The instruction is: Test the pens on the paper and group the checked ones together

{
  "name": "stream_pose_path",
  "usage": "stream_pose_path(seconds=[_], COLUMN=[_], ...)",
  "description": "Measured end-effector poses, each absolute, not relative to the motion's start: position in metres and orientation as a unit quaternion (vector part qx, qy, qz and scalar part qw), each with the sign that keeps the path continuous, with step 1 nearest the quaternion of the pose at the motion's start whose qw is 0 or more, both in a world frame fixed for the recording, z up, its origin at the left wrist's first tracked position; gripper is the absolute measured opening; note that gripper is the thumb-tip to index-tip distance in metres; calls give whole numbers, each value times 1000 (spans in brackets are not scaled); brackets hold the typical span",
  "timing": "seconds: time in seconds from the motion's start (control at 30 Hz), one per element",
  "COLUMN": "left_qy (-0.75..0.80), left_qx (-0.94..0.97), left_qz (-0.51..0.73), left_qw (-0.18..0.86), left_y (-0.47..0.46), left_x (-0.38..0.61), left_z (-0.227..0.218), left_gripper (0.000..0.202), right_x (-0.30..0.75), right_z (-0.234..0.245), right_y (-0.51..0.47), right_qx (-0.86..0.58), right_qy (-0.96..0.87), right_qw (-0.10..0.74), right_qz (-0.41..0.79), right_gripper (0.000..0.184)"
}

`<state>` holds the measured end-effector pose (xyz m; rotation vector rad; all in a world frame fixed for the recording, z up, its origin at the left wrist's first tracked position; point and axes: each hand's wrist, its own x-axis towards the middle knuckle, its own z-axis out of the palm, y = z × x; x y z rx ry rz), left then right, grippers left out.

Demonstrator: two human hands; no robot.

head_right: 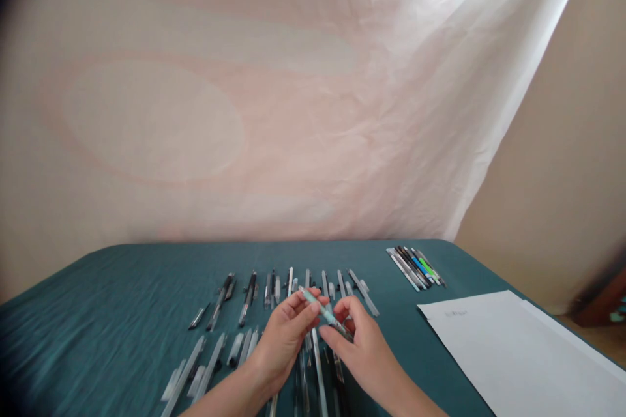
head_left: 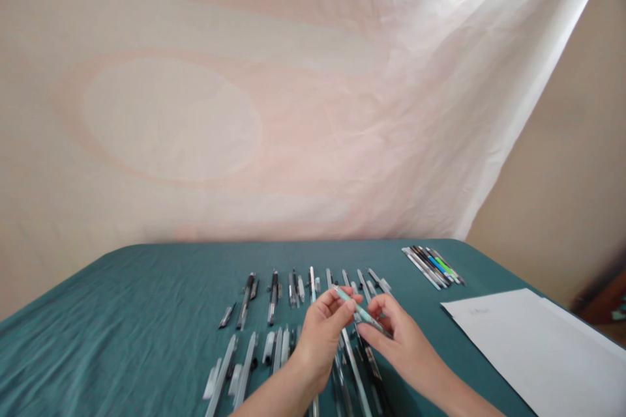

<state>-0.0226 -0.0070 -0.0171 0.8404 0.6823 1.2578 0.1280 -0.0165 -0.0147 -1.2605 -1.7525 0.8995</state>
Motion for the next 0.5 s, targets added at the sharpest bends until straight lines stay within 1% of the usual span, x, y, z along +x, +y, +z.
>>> stream_pose_path(seconds=[0.13,0.27,0.33,0.5], left_qy=[301,302,305,330], left_qx=[376,378,377,381], left_qz=[559,552,552,549], left_qw=[675,679,679,666], left_y=[-7,-6,-6,-5], left_x=[-23,-25,-24,-23], left_z=[-17,-18,-19,-14], left_gripper=[26,27,28,40], right_x=[129,129,128,128], right_z=[-14,-9,-7,-6], right_y=[-17,-20,-21,-18], right_qx=[-505,-496,-495,-478], right_qy=[-696,-715,-718,-717], right_qw=[383,356,349,368], right_qz=[337,341,344,350], right_gripper=[19,31,34,25])
